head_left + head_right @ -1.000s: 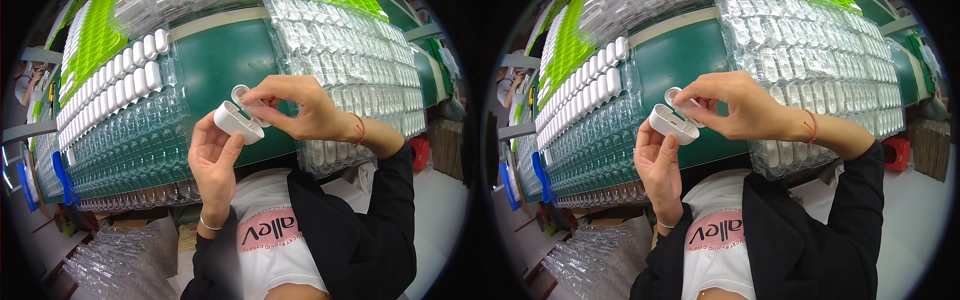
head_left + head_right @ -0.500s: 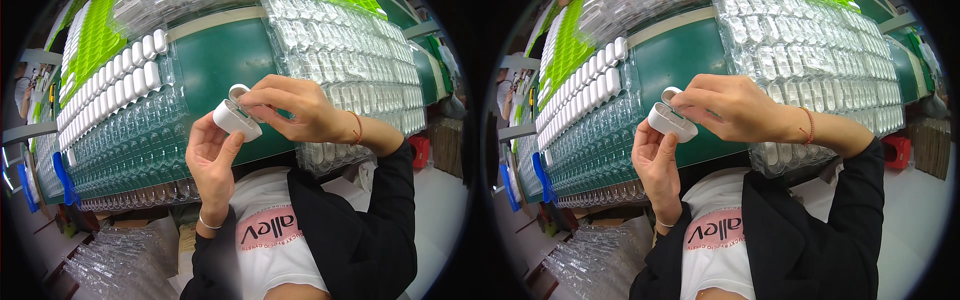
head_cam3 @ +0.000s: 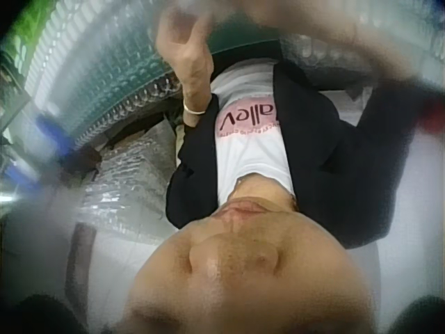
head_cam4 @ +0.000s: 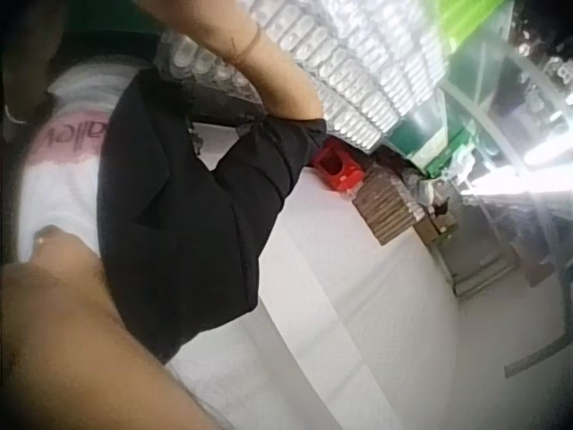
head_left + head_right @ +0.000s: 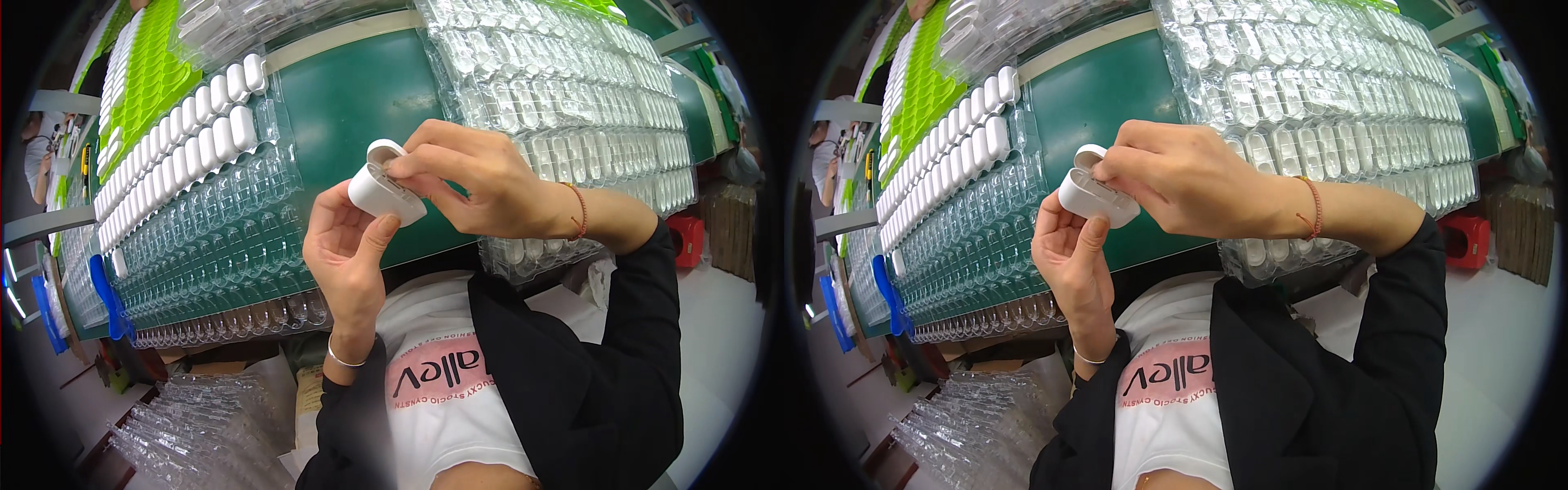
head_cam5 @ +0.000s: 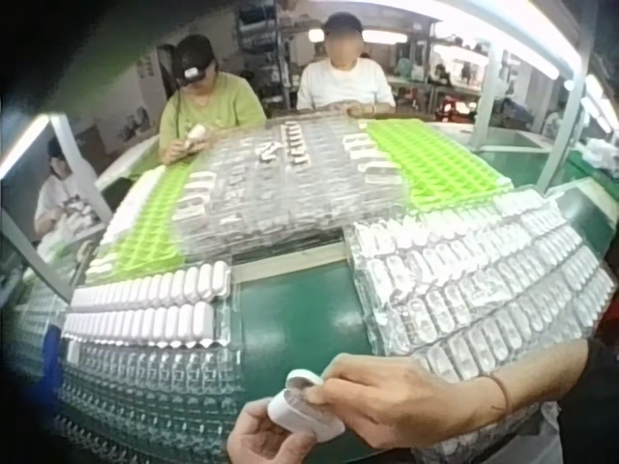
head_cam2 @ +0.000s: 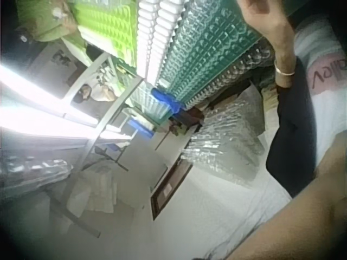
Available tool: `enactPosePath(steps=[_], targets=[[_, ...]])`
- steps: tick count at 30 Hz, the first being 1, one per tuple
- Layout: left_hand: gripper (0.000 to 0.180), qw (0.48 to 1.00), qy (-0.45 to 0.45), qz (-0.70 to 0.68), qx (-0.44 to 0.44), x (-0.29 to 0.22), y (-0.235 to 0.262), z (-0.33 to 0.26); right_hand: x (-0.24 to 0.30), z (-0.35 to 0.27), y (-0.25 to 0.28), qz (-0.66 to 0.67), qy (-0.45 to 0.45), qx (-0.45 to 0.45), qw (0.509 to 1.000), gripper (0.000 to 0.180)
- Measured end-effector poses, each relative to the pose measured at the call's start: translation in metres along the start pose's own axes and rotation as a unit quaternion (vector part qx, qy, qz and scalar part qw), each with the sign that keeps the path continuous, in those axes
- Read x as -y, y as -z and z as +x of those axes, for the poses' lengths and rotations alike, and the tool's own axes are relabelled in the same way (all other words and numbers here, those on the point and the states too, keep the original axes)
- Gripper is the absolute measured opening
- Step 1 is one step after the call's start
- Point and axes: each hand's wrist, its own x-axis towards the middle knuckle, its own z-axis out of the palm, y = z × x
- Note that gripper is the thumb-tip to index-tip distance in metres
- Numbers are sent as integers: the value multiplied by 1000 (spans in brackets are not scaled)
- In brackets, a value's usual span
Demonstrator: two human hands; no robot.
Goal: The person assembles white wireless earbuds by hand. They pick up a white charging case and a clear plastic insert, place the insert into the case, and then insert a small white earbud into the insert. The person repeats this process multiple times, handling the components one by one.
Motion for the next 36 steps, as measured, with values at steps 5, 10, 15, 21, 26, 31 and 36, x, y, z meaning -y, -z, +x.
enactPosePath(steps=[5, 10, 15, 21, 26, 31, 36], targets=[[38, 994, 2, -99, 44, 5, 7, -5, -7, 0, -1, 106, -9, 18, 994, 29], [50, 992, -7, -128, 19, 2, 7, -3, -4, 7, -2, 91, 33, -38, 995, 20], [60, 996, -79, -28, -19, 8, -5, 2, 10, -1, 2, 78, -50, 25, 995, 16], [63, 911, -202, 359, -2, 4, -1, 0, 12, 9, 11, 101, -183, 130, 969, 8], [71, 820, -323, 470, -43, 4, 3, 9, 23, 31, 12, 115, -198, 198, 953, 10], [72, 831, -304, 459, -82, -7, 9, 5, 22, 52, 14, 83, -101, 260, 957, 12], [73, 861, -275, 421, -77, -10, 15, -3, -21, 140, 46, 127, -157, 162, 966, 21]])
